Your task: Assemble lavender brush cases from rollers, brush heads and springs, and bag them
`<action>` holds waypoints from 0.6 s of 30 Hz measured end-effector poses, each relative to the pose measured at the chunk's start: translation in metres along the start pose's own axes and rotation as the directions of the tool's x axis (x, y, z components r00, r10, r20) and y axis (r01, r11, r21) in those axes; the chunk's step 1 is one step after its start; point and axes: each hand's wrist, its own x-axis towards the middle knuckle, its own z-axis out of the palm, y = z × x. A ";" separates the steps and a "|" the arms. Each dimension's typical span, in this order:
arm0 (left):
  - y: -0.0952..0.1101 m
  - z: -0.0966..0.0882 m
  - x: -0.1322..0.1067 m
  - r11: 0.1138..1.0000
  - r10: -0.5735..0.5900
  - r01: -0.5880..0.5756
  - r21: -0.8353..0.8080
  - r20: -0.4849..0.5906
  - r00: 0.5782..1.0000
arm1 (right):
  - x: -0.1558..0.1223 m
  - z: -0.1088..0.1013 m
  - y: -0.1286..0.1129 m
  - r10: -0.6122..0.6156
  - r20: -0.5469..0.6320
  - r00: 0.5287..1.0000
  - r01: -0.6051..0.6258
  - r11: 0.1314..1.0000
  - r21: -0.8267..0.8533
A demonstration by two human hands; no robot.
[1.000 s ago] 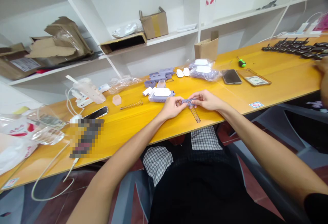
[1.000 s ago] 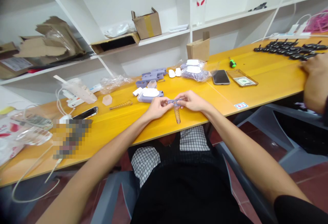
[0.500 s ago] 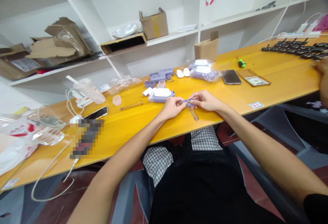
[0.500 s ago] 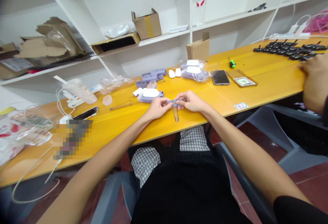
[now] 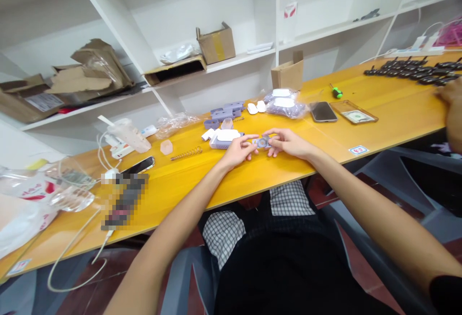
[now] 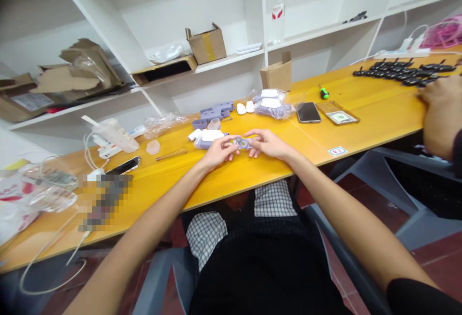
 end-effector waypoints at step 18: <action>0.002 -0.007 0.006 0.952 -0.190 0.171 -0.256 -0.051 0.980 | 0.001 0.001 0.000 -0.088 -0.055 0.995 0.080 0.988 -0.133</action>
